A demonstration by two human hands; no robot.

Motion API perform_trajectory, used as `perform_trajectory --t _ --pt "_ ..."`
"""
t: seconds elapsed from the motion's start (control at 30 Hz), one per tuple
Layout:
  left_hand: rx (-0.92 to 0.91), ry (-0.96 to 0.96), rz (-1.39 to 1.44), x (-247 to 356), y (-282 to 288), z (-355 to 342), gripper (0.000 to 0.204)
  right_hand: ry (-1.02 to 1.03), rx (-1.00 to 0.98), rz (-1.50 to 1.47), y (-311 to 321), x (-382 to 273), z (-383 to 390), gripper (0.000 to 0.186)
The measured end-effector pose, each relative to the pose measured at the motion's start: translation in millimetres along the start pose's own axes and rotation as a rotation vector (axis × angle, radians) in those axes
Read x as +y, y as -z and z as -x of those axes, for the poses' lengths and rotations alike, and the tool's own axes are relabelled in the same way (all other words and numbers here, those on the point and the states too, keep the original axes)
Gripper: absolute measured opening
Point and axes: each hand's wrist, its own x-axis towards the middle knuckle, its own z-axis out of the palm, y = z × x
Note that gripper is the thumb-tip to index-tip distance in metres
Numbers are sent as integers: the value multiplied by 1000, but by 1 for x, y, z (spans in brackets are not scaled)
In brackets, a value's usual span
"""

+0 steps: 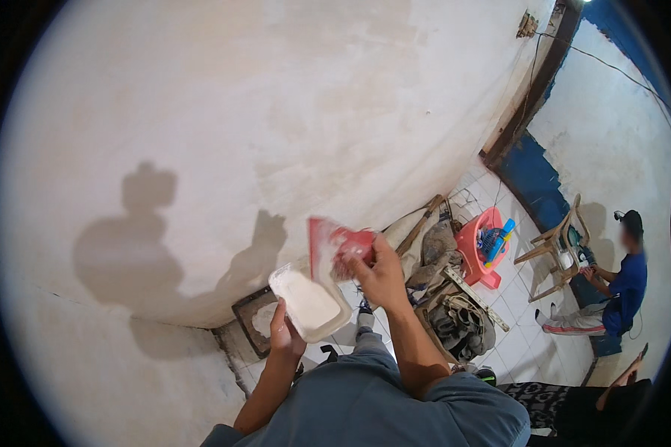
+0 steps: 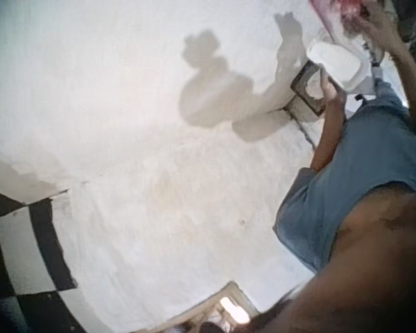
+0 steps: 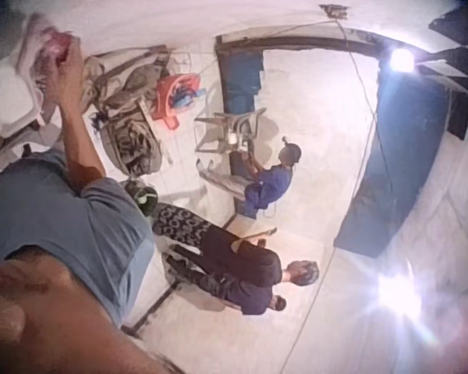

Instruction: The person applies plaster to a wall using a putty knife, taking fresh plaster from a small white container as needed.

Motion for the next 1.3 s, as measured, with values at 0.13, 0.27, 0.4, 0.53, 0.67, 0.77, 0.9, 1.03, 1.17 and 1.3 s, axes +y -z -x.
perform_trajectory --t 0.13,0.27,0.4,0.53,0.67,0.77,0.9,1.03,1.17,1.3 --pt "2 53 -15 -7 -11 -15 52 11 -142 491 -5 -25 13 37" --pt "-12 43 -46 -16 -12 -26 54 2 -227 680 -15 -19 12 44" --pt "-17 25 -49 -23 -16 -29 54 10 -300 684 -32 -11 11 46" --pt "-9 -30 -2 -21 -25 -32 47 76 -319 674 -28 -8 3 44" --pt "11 -28 51 -18 -25 -34 49 61 -247 459 -14 -23 -5 44" --pt "28 -46 60 -13 -40 -30 50 141 -149 447 -8 -40 -4 47" --pt "38 -52 67 -12 -42 -30 52 308 -45 254 -11 -42 -2 43" --pt "61 -53 90 -13 -35 -36 53 247 -111 520 -5 -27 -8 36" --pt "41 -48 120 -18 -38 -46 52 -56 -45 -44 17 24 -28 29" --pt "110 -89 120 -21 -41 -55 51 -400 -6 -461 37 60 -48 24"
